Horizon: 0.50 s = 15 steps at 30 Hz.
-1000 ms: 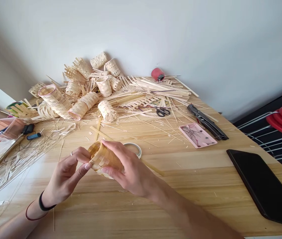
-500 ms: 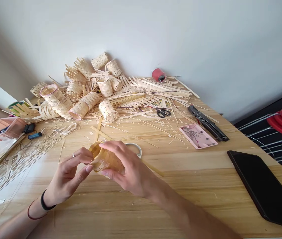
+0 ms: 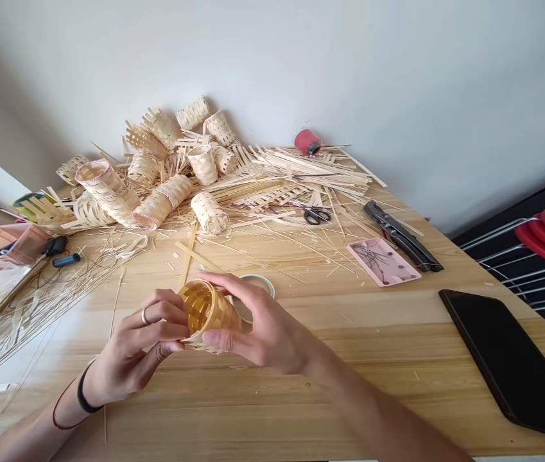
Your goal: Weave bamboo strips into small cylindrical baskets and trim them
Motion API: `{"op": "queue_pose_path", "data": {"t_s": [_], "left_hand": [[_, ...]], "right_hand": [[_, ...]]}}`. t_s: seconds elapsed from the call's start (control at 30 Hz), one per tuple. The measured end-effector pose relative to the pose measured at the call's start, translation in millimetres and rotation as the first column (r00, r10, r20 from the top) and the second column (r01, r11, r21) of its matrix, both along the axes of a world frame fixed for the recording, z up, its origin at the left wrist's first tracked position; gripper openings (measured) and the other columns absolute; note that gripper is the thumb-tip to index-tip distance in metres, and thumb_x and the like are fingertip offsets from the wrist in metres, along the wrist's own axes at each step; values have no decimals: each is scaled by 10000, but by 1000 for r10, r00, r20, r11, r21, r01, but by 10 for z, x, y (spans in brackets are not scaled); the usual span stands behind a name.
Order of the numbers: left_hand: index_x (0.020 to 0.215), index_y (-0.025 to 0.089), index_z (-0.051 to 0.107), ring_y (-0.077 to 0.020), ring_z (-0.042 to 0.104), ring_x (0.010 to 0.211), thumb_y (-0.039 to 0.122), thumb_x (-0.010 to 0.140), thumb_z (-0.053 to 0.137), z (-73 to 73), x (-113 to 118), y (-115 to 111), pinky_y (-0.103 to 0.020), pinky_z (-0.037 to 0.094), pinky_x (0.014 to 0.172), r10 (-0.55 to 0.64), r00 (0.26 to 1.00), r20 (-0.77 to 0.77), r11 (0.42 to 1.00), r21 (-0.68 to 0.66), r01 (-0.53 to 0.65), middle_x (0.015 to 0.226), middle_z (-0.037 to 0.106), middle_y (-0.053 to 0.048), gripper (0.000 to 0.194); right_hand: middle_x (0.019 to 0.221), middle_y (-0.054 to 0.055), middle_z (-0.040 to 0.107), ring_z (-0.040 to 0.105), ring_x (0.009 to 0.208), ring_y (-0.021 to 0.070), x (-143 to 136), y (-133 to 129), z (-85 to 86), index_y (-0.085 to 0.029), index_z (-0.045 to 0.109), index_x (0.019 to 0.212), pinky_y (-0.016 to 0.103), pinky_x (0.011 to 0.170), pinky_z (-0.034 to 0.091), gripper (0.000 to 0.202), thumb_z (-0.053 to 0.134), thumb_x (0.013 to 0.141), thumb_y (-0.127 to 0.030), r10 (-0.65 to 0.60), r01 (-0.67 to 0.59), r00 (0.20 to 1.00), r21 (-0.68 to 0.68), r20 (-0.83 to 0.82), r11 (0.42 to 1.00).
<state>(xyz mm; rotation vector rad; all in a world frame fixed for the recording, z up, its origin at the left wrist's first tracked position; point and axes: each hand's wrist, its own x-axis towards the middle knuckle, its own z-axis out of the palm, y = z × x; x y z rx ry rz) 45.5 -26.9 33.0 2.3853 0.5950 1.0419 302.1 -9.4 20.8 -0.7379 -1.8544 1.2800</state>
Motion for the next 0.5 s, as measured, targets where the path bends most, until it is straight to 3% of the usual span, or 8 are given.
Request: {"op": "queue_pose_path", "data": {"t_s": [0.17, 0.33, 0.5], "left_hand": [[1089, 187, 703, -207, 630, 876, 213, 1107, 561, -2, 14, -23, -382, 513, 835, 47, 999, -17, 998, 43, -46, 903, 723, -65, 146], [1109, 197, 721, -204, 625, 829, 203, 1097, 569, -7, 22, -54, -359, 531, 790, 88, 996, 3, 994, 61, -88, 887, 718, -61, 153], [1159, 193, 699, -234, 657, 916, 206, 1105, 542, 24, 36, -76, -386, 553, 845, 23, 1000, -21, 999, 34, -22, 935, 743, -87, 167]], "right_hand": [[1463, 131, 695, 661, 1391, 300, -27, -12, 16, -248, 600, 1454, 471, 1197, 530, 699, 912, 846, -396, -8, -9, 996, -179, -92, 984], [1381, 114, 696, 673, 1333, 297, -28, -35, -11, -266, 565, 1378, 497, 1188, 511, 666, 903, 810, -345, -26, 9, 996, -184, -87, 983], [1434, 127, 657, 647, 1356, 295, -3, -37, -23, -270, 492, 1401, 471, 1173, 505, 744, 920, 803, -381, 67, -83, 994, -200, -83, 976]]}}
